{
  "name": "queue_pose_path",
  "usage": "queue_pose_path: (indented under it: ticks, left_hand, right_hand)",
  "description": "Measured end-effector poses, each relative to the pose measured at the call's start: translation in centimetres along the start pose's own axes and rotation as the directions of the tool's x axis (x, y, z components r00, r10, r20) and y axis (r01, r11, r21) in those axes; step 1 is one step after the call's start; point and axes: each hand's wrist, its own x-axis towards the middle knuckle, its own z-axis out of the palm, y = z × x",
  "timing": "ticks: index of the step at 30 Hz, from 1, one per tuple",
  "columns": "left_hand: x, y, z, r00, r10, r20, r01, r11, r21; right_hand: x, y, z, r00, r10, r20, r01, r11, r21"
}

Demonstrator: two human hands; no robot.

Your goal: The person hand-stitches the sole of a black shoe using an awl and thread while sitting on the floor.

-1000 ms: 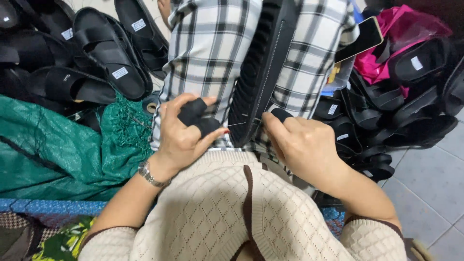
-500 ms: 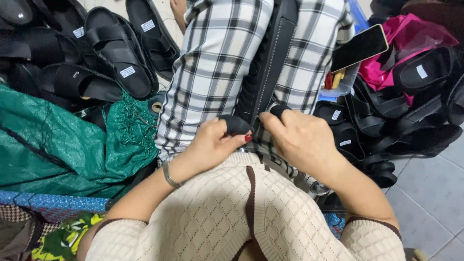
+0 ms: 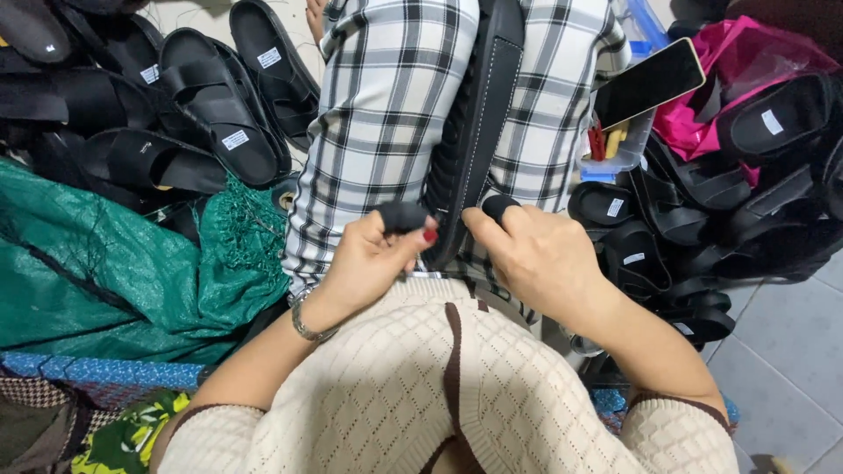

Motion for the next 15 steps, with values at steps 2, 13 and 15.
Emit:
queue_pose_path:
  ticks: [2, 13, 15]
  left_hand:
    - [-0.1, 0.7, -0.4, 0.985, 0.019, 0.17, -0.05, 0.982, 0.184]
    - [0.3, 0.7, 0.4, 0.998, -0.053, -0.039, 0.055, 0.997, 0.049]
    - [0.4, 1.3, 0.2, 0.997, -0.073, 0.028, 0.072, 0.996, 0.057]
  right_hand:
    - [-0.2, -0.1, 0.3, 0.999, 0.028, -0.035, -0.027, 0.999, 0.029]
    - [-0.1, -0.1, 0.4, 0.998, 0.027, -0.061, -0.025, 0.999, 0.028]
    - [0.0, -0.1, 0.3, 0.997, 0.033, -0.063, -0.03, 0.999, 0.038]
